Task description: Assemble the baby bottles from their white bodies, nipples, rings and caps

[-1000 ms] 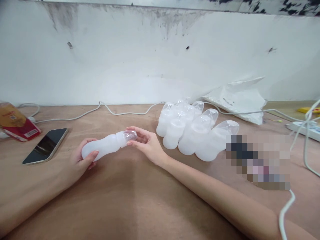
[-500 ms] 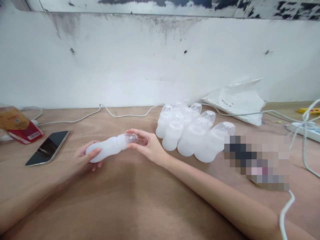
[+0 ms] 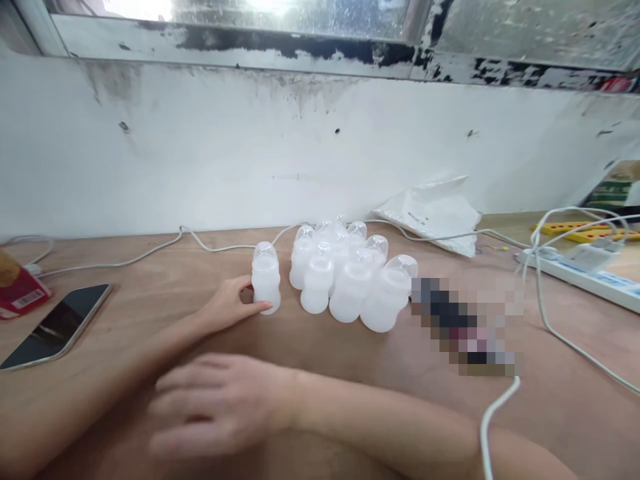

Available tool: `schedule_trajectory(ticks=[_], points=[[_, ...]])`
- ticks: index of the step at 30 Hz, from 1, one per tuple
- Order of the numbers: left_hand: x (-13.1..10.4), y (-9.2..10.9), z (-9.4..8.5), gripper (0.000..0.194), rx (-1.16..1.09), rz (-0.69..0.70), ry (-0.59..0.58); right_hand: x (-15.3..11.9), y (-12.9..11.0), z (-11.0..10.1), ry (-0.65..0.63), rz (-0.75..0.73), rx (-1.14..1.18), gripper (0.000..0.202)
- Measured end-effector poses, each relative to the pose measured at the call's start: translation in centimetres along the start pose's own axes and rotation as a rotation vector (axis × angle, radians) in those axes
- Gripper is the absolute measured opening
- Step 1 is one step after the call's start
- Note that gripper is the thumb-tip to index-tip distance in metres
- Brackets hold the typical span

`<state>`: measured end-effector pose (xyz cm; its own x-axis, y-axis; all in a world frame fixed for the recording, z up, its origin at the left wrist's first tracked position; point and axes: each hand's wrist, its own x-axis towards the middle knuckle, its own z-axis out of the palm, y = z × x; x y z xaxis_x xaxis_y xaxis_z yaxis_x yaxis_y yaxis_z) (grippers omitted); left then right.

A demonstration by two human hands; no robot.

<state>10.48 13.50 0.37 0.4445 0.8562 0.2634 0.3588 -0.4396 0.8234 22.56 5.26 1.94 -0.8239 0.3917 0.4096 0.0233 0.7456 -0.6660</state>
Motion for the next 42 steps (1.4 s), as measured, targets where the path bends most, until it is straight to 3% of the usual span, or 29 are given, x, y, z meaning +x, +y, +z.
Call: schedule_trajectory(ticks=[2,6,16,19,22,24,26,28,30,32,34,42], points=[[1.2,-0.2,1.3,0.031,0.079,0.045,-0.051,-0.4,0.2,1.4,-0.072,-0.048,0.194,0.041],[2.6,-0.5,3.1,0.036,0.165,0.096,-0.084,-1.0,0.7,2.8,0.055,-0.018,0.360,0.052],[3.0,-0.9,4.4,0.040,0.258,0.133,-0.062,-0.8,1.1,3.3,-0.140,-0.046,-0.175,0.040],[2.8,-0.9,4.3,0.053,0.272,0.152,-0.061,-0.8,1.1,2.9,-0.182,-0.023,-0.401,0.038],[1.3,-1.2,2.4,0.067,0.312,0.161,-0.034,-1.1,1.4,2.0,-0.031,-0.044,-0.598,0.034],[-0.8,-1.3,-0.1,0.061,0.357,0.158,-0.029,-1.6,1.7,1.4,0.121,-0.004,-0.669,0.034],[-3.8,-1.2,-3.2,0.054,0.412,0.144,-0.055,-2.1,1.9,0.8,0.193,0.109,-0.680,0.043],[-7.0,-0.8,-6.0,0.058,0.619,0.104,-0.162,-2.5,2.1,0.6,0.162,0.241,-0.680,0.053],[-9.8,-0.5,-7.9,0.064,0.748,0.079,-0.312,-2.6,2.3,0.7,0.038,0.340,-0.658,0.057],[-11.7,-0.7,-8.6,0.062,0.797,0.044,-0.432,-2.4,2.6,0.9,-0.127,0.405,-0.620,0.056],[-12.6,-1.3,-8.5,0.059,0.815,0.016,-0.482,-2.1,2.7,1.1,-0.234,0.443,-0.593,0.054],[-12.8,-2.0,-8.0,0.059,0.825,0.008,-0.475,-1.8,2.6,1.3,-0.254,0.477,-0.596,0.054]])
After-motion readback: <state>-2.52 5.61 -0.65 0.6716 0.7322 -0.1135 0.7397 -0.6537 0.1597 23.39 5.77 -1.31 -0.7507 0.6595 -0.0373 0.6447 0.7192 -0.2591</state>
